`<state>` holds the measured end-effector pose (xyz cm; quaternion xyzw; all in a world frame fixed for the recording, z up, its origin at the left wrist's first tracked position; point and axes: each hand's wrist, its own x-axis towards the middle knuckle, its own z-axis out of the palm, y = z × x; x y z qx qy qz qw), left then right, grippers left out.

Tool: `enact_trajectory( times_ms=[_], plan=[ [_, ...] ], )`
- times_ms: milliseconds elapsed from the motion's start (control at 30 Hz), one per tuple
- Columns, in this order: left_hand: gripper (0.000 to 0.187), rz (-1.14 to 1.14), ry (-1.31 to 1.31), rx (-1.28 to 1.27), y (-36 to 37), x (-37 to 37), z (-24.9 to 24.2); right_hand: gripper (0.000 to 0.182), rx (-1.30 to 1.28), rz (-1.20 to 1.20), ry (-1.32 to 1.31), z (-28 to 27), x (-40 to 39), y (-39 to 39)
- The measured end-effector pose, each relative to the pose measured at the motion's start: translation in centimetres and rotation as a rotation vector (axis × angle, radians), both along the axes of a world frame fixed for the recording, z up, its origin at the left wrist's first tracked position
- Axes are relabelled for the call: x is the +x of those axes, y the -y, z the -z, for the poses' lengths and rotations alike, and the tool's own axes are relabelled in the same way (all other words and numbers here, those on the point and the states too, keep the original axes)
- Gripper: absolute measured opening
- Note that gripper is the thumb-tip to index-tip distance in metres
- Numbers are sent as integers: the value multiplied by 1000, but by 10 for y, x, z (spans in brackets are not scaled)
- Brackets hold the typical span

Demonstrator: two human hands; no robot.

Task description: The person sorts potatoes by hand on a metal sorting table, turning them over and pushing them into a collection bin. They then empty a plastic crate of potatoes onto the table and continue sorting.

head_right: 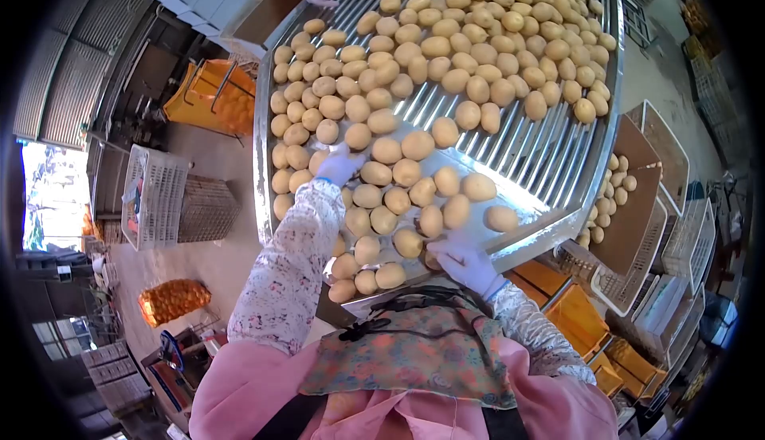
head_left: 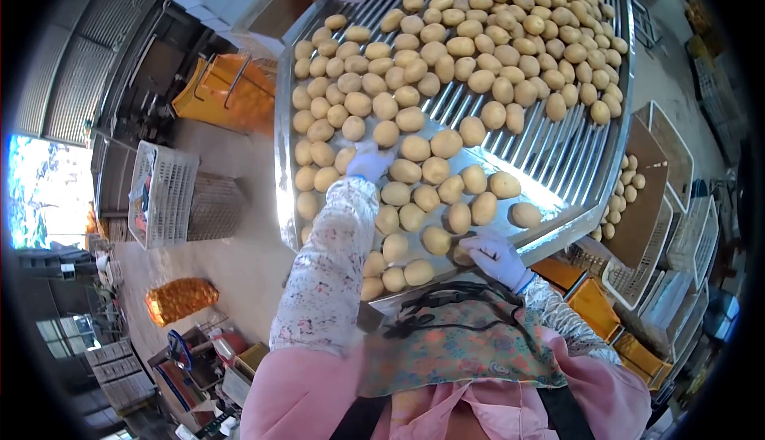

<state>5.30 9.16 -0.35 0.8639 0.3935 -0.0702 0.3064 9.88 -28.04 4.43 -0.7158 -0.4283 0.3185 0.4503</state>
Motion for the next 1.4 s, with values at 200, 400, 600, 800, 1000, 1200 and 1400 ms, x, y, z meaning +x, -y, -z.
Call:
enact_trajectory(
  times_ms=[200,400,600,800,1000,1200,1400],
  plan=[
    [63,-77,541,-277,134,-37,-69,45,239,397,-969,0,-20,18],
    [62,737,641,88,227,-70,-61,44,120,398,-1093,7,14,93],
    [62,760,164,330,109,-207,-32,42,-606,516,-423,-9,15,282],
    [74,76,230,404,113,-136,35,53,-215,682,283,-11,64,211],
    [68,661,329,521,183,-159,-3,93,-369,81,849,4,101,58],
    [56,502,178,339,138,-237,-24,96,-291,-308,827,11,44,-34],
    [59,-204,318,603,105,-178,4,79,-155,-416,911,29,-18,-80]
  ],
)
